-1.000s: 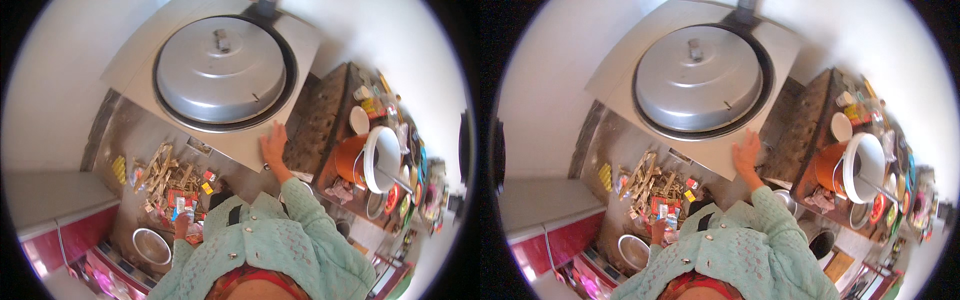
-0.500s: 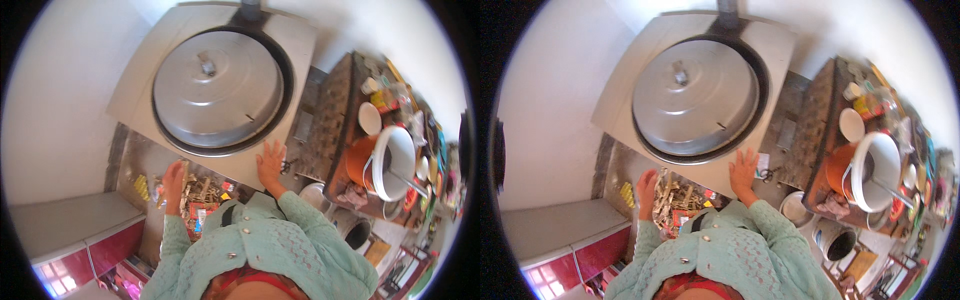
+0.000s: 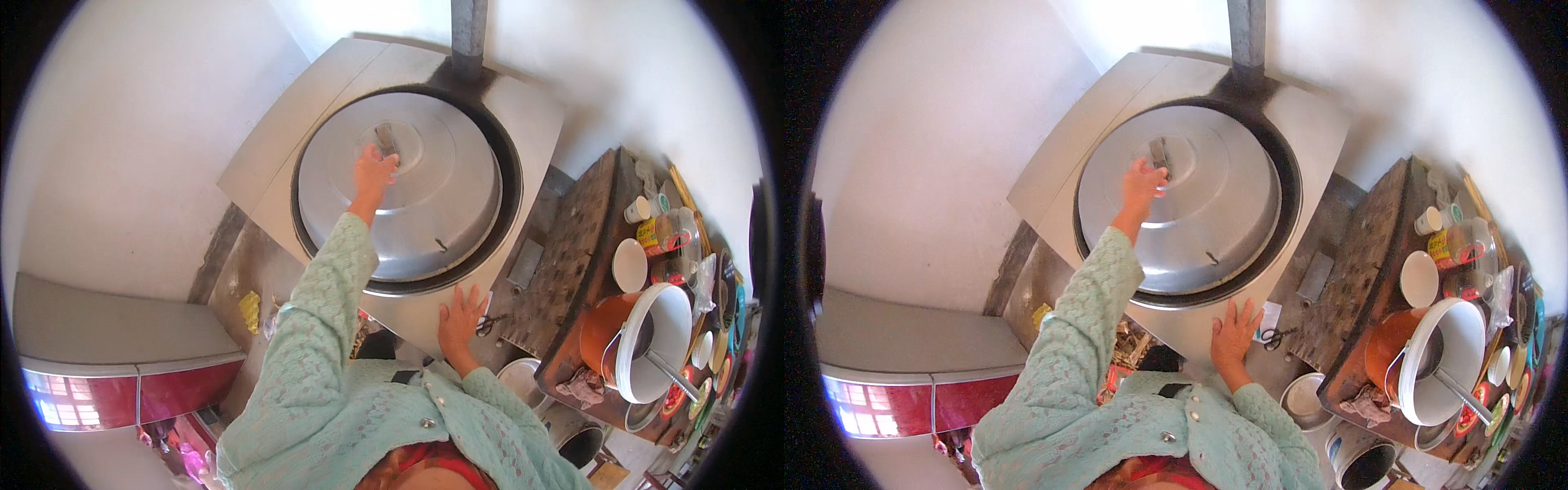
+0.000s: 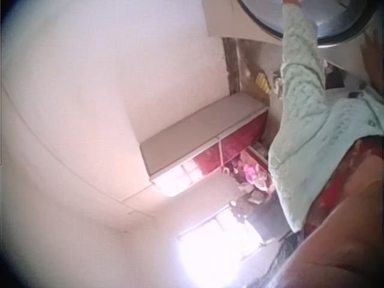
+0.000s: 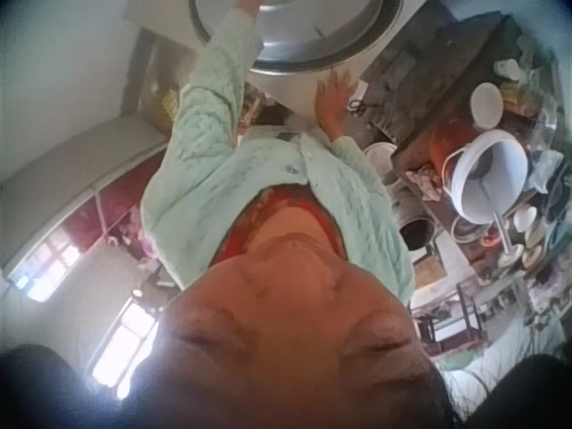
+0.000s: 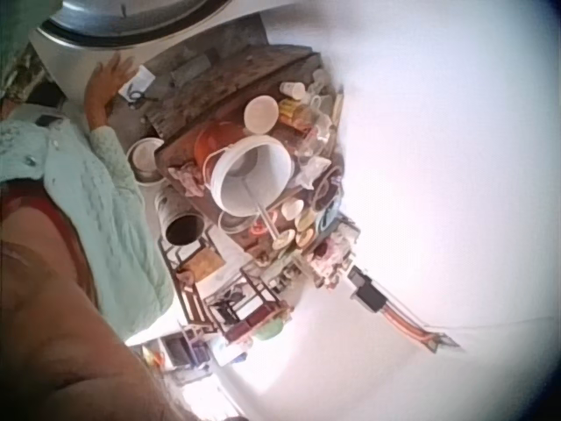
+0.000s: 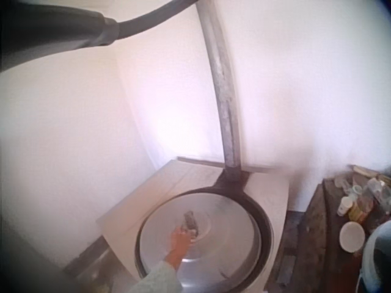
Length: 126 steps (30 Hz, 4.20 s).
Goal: The person slices a cucumber on a wooden cutting board using a cleaver. They then transfer the sliced cucumber into a bowl and move to a wok to stir the contents with a ladle.
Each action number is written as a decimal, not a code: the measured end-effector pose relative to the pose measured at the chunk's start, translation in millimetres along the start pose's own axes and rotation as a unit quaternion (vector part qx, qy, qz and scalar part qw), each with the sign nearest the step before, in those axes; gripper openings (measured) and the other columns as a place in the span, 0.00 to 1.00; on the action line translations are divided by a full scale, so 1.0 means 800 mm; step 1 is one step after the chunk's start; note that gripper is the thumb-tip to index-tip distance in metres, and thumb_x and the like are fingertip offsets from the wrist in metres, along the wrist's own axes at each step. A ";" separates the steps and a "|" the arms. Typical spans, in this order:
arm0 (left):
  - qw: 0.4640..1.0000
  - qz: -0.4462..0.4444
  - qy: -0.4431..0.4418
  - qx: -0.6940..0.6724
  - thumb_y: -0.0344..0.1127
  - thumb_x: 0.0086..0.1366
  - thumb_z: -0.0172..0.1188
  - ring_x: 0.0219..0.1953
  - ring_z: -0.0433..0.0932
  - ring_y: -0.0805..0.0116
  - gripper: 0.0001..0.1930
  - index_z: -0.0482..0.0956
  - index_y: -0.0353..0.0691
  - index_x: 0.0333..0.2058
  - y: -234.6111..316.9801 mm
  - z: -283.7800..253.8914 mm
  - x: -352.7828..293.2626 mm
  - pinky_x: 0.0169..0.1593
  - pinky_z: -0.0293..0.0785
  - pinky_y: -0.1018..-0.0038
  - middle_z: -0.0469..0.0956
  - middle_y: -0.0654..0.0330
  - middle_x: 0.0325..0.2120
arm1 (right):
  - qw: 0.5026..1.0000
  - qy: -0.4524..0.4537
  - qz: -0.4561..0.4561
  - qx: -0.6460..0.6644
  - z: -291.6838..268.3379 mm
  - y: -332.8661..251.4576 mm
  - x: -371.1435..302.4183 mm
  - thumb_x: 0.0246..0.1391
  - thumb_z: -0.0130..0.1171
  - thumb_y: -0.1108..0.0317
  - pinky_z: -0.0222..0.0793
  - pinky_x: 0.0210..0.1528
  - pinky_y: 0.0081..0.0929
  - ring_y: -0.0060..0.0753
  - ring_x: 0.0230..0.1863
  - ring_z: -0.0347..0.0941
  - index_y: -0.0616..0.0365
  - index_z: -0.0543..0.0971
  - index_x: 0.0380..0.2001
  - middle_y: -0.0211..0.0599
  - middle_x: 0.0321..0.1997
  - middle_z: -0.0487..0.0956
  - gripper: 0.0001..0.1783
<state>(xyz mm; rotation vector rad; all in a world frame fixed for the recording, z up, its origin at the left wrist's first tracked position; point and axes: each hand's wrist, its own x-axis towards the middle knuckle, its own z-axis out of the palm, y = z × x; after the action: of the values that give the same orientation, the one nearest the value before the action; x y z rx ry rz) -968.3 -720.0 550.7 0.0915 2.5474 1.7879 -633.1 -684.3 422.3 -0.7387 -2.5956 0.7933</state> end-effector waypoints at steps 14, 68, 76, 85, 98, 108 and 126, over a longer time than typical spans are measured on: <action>0.983 -0.118 -0.043 -0.134 0.25 0.56 0.59 0.17 0.74 0.69 0.12 0.71 0.29 0.39 -0.010 0.009 0.056 0.17 0.72 0.73 0.74 0.57 0.22 | 1.000 0.016 0.013 -0.024 -0.011 -0.016 0.006 0.48 0.63 0.64 0.51 0.64 0.55 0.74 0.66 0.45 0.53 0.69 0.58 0.54 0.67 0.56 0.31; 0.998 -0.058 -0.018 -0.023 0.30 0.57 0.58 0.20 0.66 0.76 0.05 0.73 0.38 0.25 -0.163 -0.357 0.504 0.23 0.62 0.77 0.69 0.65 0.19 | 0.990 -0.037 0.086 -0.103 -0.004 -0.032 0.015 0.47 0.62 0.53 0.47 0.66 0.57 0.70 0.66 0.44 0.46 0.68 0.58 0.50 0.70 0.51 0.33; 0.981 0.129 -0.141 0.032 0.30 0.61 0.57 0.34 0.73 0.68 0.15 0.74 0.30 0.45 -0.155 -0.300 0.583 0.40 0.70 0.74 0.76 0.58 0.35 | 0.985 -0.059 0.129 -0.096 -0.008 -0.036 0.011 0.48 0.61 0.51 0.49 0.67 0.56 0.69 0.68 0.42 0.45 0.67 0.58 0.47 0.70 0.51 0.33; 0.989 0.129 -0.072 -0.027 0.26 0.59 0.56 0.55 0.70 0.60 0.30 0.61 0.31 0.60 -0.133 -0.235 0.419 0.58 0.65 0.68 0.66 0.49 0.57 | 0.989 -0.038 0.100 -0.105 -0.002 -0.022 0.006 0.49 0.61 0.48 0.49 0.67 0.54 0.67 0.67 0.44 0.43 0.67 0.59 0.45 0.70 0.51 0.34; 0.909 0.209 -0.348 0.089 0.21 0.55 0.57 0.46 0.74 0.65 0.19 0.74 0.37 0.47 -0.055 -0.053 -0.052 0.52 0.69 0.71 0.74 0.58 0.43 | 0.999 0.011 0.047 -0.016 -0.003 -0.012 0.004 0.47 0.63 0.55 0.46 0.68 0.53 0.66 0.67 0.45 0.50 0.67 0.58 0.50 0.69 0.53 0.34; 0.720 0.384 -0.560 0.143 0.29 0.52 0.62 0.58 0.65 0.50 0.19 0.75 0.40 0.45 -0.055 0.110 -0.279 0.62 0.59 0.58 0.69 0.51 0.53 | 0.920 0.187 0.266 0.219 -0.092 0.069 -0.096 0.51 0.62 0.60 0.57 0.64 0.37 0.50 0.62 0.62 0.55 0.64 0.61 0.48 0.61 0.66 0.35; 0.605 0.543 -0.515 0.271 0.31 0.48 0.62 0.44 0.75 0.60 0.08 0.78 0.43 0.30 -0.092 0.150 -0.325 0.58 0.58 0.55 0.78 0.58 0.37 | 0.799 0.245 0.521 -0.176 -0.315 0.429 -0.194 0.51 0.59 0.65 0.66 0.51 0.46 0.52 0.53 0.67 0.55 0.71 0.50 0.44 0.51 0.72 0.22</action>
<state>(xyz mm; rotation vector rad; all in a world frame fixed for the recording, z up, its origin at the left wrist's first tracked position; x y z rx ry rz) -704.7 -648.8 437.8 2.2374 1.8440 0.3487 -265.1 -421.5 395.0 -2.2186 -1.7137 0.2394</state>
